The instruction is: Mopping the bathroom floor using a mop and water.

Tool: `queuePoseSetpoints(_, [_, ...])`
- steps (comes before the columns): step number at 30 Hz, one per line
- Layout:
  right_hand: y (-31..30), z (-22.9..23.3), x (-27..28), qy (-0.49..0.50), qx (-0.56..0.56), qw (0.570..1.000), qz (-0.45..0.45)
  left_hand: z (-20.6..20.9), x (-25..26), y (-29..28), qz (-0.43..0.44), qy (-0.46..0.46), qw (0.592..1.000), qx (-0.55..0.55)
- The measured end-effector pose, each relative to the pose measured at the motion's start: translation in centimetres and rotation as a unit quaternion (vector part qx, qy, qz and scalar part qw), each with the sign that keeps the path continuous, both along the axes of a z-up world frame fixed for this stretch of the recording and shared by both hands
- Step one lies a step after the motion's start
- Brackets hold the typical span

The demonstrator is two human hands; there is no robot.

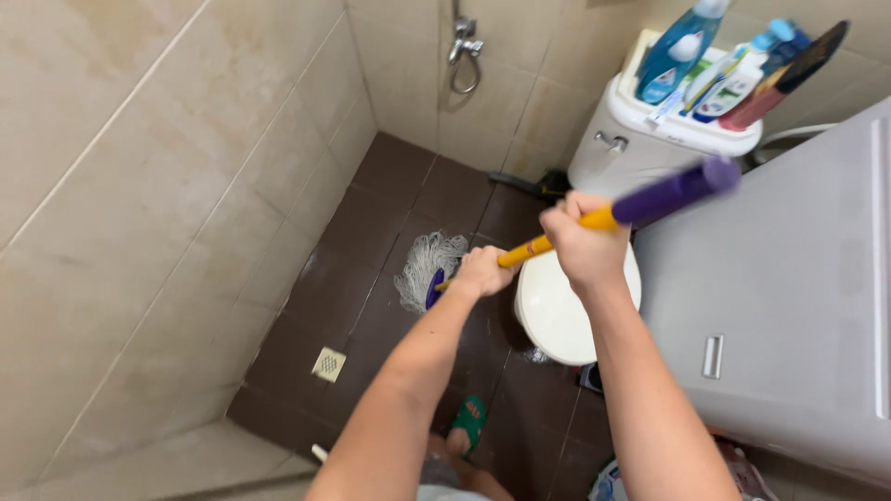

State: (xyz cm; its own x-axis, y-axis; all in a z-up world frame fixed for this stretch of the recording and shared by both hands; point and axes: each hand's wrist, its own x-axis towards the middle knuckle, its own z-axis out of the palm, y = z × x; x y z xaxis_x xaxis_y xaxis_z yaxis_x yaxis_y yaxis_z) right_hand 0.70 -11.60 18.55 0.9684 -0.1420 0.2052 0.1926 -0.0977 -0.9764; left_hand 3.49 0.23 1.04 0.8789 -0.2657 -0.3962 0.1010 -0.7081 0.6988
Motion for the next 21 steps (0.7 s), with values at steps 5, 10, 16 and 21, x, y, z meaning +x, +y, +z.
queuePoseSetpoints(5, [6.6,1.9,1.1,0.046,0.011,0.999,-0.008,2.0,-3.1,5.4,0.042,0.075,0.996,0.034])
queuePoseSetpoints(10, [11.1,1.3,-0.3,0.058,0.051,0.997,0.006,1.1,-6.7,9.3,0.068,0.113,0.99,0.053])
queuePoseSetpoints(16, [14.0,-2.0,-2.2,0.077,0.079,0.994,0.027,-1.5,-10.7,12.5,0.079,0.143,0.982,0.098])
queuePoseSetpoints(21, [13.2,-5.7,-4.2,0.141,0.12,0.982,0.029,-6.8,-14.8,13.2,0.08,0.191,0.967,0.147])
